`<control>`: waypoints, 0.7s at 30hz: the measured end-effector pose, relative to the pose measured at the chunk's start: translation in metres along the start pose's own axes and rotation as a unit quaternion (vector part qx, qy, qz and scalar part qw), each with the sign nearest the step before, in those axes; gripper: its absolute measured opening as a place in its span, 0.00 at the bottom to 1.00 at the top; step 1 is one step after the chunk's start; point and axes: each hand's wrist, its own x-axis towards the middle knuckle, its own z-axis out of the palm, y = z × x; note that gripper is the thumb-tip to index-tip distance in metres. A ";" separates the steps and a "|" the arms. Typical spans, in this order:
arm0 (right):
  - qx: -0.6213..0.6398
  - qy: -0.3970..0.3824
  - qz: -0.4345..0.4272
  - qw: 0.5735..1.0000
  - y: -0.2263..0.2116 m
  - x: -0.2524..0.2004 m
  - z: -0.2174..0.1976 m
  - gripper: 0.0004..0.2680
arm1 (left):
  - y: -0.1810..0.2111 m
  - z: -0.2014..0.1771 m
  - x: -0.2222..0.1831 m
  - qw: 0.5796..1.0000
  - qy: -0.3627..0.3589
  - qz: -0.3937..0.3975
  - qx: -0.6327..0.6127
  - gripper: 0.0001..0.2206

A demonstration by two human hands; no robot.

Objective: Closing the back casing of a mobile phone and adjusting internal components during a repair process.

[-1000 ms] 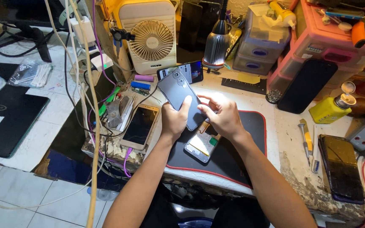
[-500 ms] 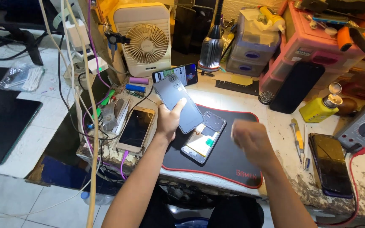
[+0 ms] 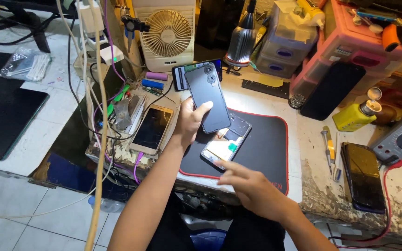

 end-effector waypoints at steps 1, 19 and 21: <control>-0.002 0.005 0.003 1.000 0.010 0.009 -0.002 0.17 | 0.007 0.006 -0.003 1.000 -0.005 -0.001 0.000 0.07; -0.243 0.471 0.306 0.791 0.335 0.107 -0.160 0.07 | -0.078 0.058 0.093 0.919 -0.114 0.064 0.373 0.23; -0.296 0.467 0.268 0.789 0.339 0.104 -0.160 0.05 | -0.084 0.052 0.094 0.902 -0.113 0.081 0.409 0.19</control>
